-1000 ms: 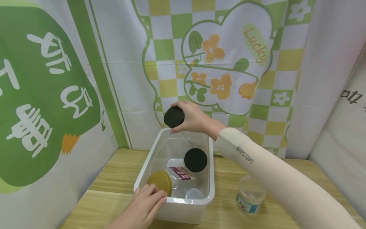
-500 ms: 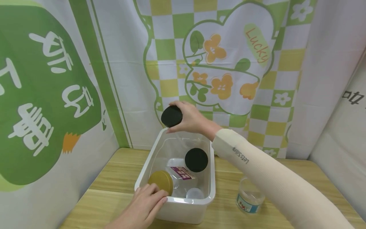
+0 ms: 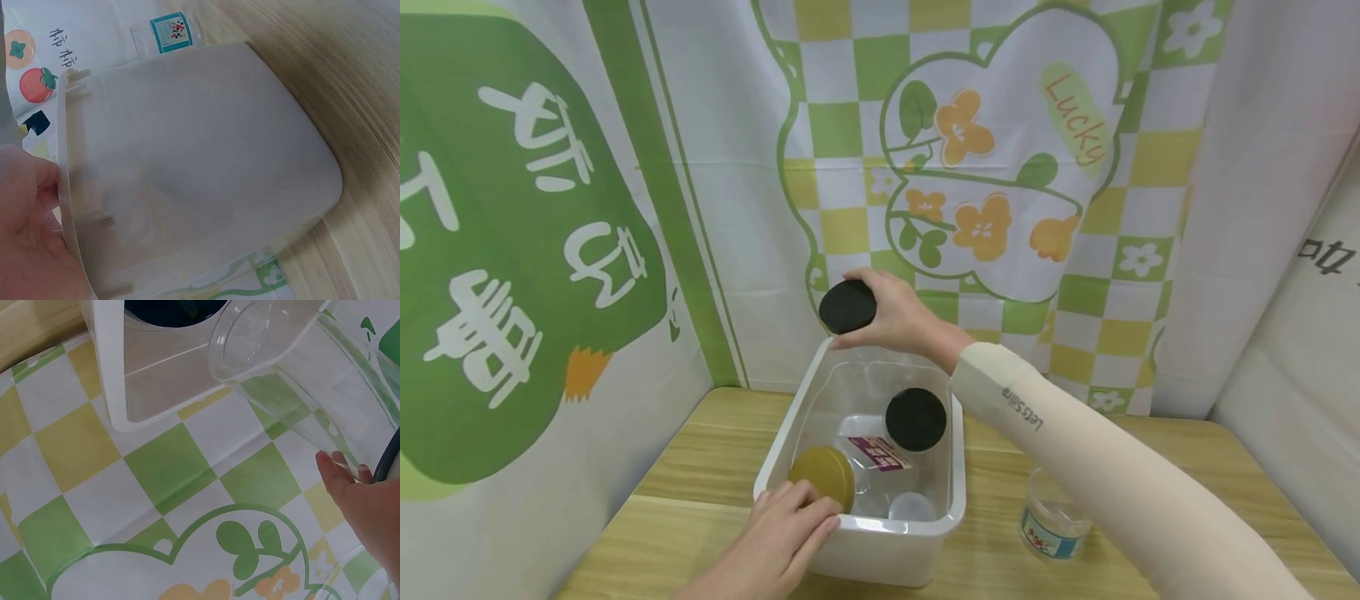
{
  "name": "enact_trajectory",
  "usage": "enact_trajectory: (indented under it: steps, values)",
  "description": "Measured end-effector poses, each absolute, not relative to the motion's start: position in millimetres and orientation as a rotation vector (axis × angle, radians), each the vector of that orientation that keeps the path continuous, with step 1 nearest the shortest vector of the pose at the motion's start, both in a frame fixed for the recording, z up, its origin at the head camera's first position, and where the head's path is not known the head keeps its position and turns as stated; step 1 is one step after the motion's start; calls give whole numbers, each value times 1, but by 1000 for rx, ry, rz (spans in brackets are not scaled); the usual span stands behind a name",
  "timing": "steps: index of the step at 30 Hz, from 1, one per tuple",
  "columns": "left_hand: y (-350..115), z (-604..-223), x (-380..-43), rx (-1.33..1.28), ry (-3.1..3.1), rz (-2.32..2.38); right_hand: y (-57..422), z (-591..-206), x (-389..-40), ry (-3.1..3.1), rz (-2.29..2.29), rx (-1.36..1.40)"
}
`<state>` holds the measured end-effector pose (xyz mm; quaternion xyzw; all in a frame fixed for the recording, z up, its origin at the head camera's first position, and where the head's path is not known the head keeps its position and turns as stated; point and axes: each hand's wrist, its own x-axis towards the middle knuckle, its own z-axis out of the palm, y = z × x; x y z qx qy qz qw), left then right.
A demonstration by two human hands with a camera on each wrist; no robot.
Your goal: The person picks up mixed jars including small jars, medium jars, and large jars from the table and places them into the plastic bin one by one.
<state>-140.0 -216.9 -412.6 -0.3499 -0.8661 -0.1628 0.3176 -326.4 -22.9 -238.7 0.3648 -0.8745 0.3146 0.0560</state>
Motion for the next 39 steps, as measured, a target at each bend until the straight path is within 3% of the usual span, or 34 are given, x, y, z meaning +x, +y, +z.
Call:
enact_trajectory:
  steps: [39]
  values:
    - [-218,-413,-141,-930,-2293,-435,-35,-262,-333,-2715,1093,968]
